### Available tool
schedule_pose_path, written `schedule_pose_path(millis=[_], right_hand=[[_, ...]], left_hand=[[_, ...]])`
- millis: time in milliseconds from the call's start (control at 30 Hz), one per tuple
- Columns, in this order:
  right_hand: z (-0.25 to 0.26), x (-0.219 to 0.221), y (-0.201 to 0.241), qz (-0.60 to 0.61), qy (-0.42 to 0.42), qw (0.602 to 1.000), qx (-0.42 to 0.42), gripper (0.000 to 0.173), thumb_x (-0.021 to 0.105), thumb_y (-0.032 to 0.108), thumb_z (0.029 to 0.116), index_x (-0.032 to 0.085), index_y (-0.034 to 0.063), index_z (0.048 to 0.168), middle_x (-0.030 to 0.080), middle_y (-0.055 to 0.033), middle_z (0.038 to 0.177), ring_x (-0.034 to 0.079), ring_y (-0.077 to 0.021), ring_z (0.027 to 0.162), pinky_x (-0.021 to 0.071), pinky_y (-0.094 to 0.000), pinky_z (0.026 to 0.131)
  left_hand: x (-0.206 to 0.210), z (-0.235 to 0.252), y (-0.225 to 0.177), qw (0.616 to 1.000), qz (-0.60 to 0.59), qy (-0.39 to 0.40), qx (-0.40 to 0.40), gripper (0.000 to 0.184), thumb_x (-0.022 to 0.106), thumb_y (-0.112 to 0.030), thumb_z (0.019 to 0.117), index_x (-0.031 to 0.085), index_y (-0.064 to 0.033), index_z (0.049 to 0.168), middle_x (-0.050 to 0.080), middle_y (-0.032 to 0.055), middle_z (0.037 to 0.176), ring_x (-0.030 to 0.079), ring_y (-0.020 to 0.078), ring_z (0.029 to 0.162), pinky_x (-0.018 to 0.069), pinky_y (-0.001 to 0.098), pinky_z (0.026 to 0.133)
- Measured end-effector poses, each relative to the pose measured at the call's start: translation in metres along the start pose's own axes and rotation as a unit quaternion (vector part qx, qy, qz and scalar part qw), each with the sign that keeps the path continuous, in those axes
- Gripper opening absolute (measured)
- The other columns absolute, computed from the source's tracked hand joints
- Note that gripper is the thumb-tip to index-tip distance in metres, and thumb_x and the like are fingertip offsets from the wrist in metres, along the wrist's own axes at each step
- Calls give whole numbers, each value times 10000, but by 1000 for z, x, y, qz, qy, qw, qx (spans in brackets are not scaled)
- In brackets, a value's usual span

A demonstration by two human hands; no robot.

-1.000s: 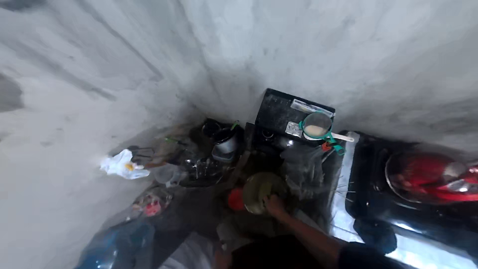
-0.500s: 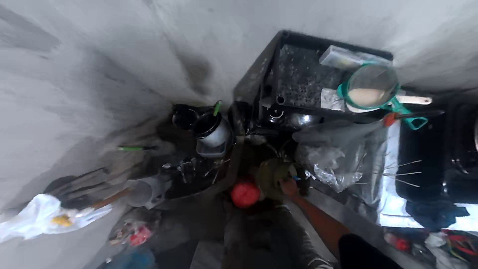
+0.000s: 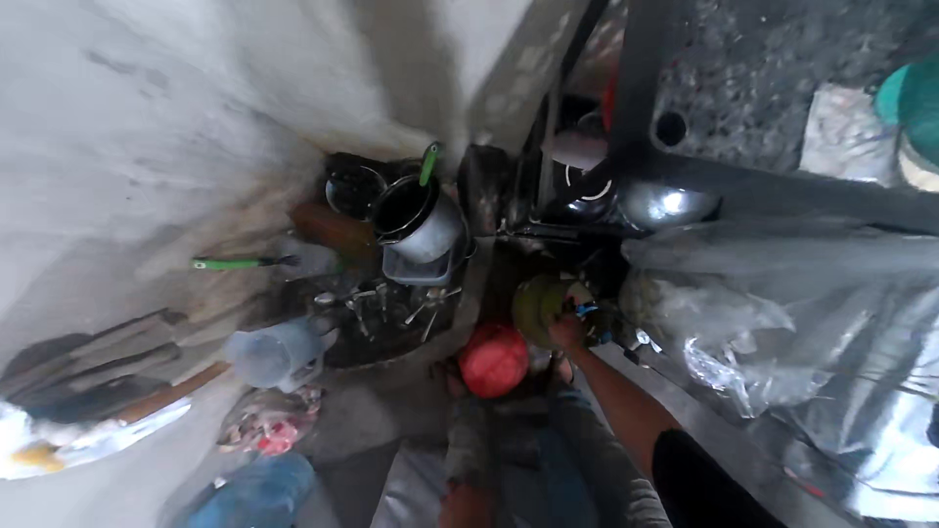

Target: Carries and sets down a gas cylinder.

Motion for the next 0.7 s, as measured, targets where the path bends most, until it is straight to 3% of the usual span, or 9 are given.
schedule_pose_path(millis=[267, 433, 533, 600, 700], right_hand=[[20, 35, 15, -83, 10, 996, -13, 559, 393, 496, 1068, 735, 66, 1168, 722, -171, 1215, 657, -333, 1213, 498, -567, 1026], [17, 90, -12, -119, 84, 989, -37, 624, 296, 491, 1101, 665, 27, 1295, 673, -207, 1311, 622, -356, 1273, 486, -558, 1070], [12, 109, -21, -105, 118, 985, -61, 613, 353, 515, 1086, 657, 26, 1296, 677, -217, 1285, 632, -364, 1251, 495, -557, 1063], [8, 110, -23, -106, 122, 982, -99, 519, 453, 448, 1078, 633, 38, 1339, 660, -217, 1315, 619, -365, 1266, 485, -553, 1077], [4, 106, -36, -168, 127, 963, -166, 485, 537, 147, 1031, 499, 79, 1510, 484, -199, 1543, 474, -359, 1430, 414, -525, 1172]], left_hand=[[-9, 4, -1, 1000, 15, -7, 11, 565, 607, -713, 837, 681, -405, 1305, 616, 80, 1423, 660, 351, 1170, 569, 595, 846], [-10, 7, -2, 1000, 7, 9, 7, 544, 627, -688, 853, 680, -405, 1315, 574, 77, 1476, 655, 360, 1170, 560, 590, 855], [-7, 9, 1, 1000, 0, 12, 21, 582, 630, -731, 842, 683, -397, 1316, 578, 79, 1474, 634, 364, 1215, 557, 609, 880], [-4, 8, 3, 1000, -2, 15, 23, 599, 641, -740, 825, 682, -402, 1317, 577, 88, 1473, 625, 368, 1230, 553, 614, 891], [2, 8, 6, 1000, -13, 19, 15, 603, 656, -731, 804, 682, -411, 1315, 557, 81, 1495, 625, 364, 1226, 552, 603, 887]])
Point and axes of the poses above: each hand's wrist, its own z-axis towards the middle knuckle, its own x-axis out of the palm, y = z × x, the point moved 9 cm from there along z, towards the middle knuckle
